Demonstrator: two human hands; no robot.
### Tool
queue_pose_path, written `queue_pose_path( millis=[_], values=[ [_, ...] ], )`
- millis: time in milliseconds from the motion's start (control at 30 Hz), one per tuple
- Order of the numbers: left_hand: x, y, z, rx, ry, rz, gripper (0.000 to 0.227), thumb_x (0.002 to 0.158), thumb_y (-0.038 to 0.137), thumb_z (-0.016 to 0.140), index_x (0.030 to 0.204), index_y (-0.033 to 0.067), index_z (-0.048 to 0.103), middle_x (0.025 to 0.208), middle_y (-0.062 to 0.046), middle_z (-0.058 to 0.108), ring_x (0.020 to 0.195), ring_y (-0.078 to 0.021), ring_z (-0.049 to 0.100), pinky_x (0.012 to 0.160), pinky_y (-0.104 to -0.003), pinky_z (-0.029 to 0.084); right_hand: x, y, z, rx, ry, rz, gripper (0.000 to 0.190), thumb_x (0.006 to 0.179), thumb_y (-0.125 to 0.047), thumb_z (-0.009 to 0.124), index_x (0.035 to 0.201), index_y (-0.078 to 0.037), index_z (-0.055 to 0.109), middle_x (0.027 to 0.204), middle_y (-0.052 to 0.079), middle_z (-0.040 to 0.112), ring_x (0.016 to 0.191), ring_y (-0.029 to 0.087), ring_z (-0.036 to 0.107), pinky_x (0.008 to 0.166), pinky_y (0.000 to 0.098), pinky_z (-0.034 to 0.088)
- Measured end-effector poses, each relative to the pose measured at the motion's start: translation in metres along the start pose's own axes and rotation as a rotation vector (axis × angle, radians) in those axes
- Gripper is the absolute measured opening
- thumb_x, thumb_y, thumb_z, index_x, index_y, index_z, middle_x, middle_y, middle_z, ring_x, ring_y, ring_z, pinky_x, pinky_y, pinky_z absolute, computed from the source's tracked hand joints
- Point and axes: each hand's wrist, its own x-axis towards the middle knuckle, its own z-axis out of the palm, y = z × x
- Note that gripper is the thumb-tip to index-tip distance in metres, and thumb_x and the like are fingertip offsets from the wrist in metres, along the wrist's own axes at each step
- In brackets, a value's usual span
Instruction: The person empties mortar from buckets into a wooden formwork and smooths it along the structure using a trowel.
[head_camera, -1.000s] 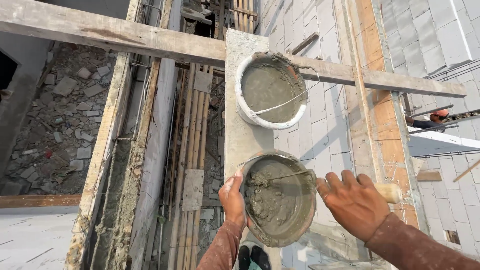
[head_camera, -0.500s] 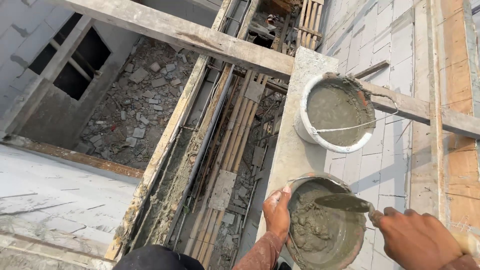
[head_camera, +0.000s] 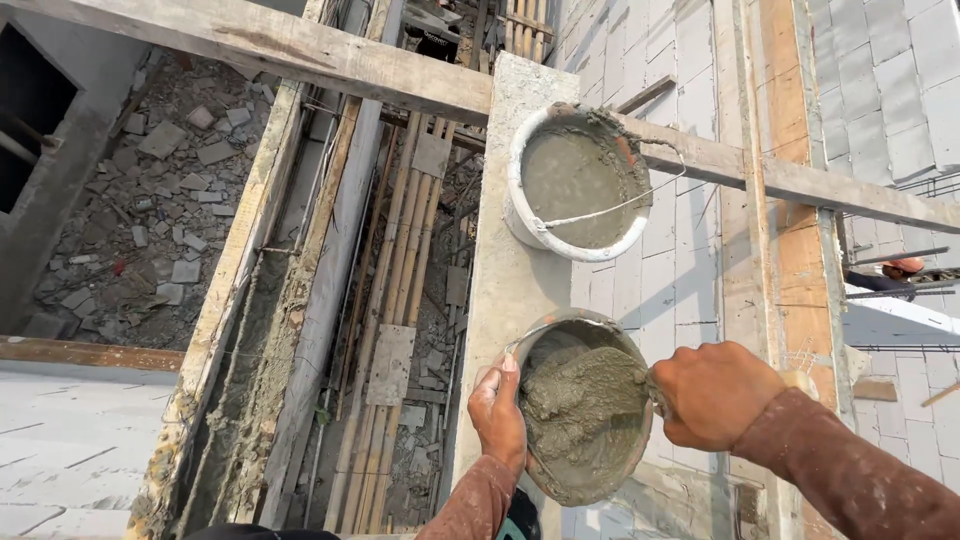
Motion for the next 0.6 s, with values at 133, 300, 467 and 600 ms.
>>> queue_pose_path(
  millis=[133,300,467,600],
  values=[
    [-0.022,0.005,0.001,-0.013,0.038,-0.007,0.046,0.099,0.035,0.060,0.112,-0.0074,0.074,0.108,-0.007,0.065,0.101,-0.0137,0.059,0.093,-0.028,0.046,0.021,0.015,0.007,-0.184,-0.144,0.153,0.019,0.086,-0.029,0.068,0.096,-0.013,0.068,0.091,0.007,0.072,0.089,0.025,0.074,0.083,0.0395,0.059],
    [-0.017,-0.008,0.003,0.030,0.052,0.014,0.045,0.099,0.032,0.060,0.112,-0.0083,0.073,0.108,-0.007,0.066,0.101,-0.0149,0.060,0.093,-0.028,0.046,0.085,0.015,0.120,0.062,-0.308,0.117,0.029,0.086,-0.026,0.078,0.106,-0.009,0.065,0.098,0.008,0.063,0.088,0.025,0.069,0.077,0.0405,0.056],
    [-0.011,-0.022,-0.007,0.026,0.151,0.018,0.040,0.098,0.030,0.060,0.111,-0.0059,0.074,0.113,-0.008,0.071,0.101,-0.0153,0.061,0.091,-0.030,0.048,0.087,-0.006,0.186,1.423,-0.510,0.342,0.013,0.081,0.002,0.065,0.093,0.003,0.069,0.073,0.014,0.072,0.047,0.024,0.056,0.042,0.0381,0.043],
    [-0.014,-0.014,-0.004,0.039,0.059,-0.011,0.039,0.096,0.029,0.061,0.108,-0.0045,0.077,0.119,-0.008,0.074,0.103,-0.0157,0.064,0.091,-0.031,0.049,0.098,0.004,0.272,1.955,-0.364,0.171,0.016,0.089,0.002,0.075,0.089,0.013,0.063,0.076,0.017,0.068,0.066,0.023,0.071,0.059,0.0356,0.055]
  ],
)
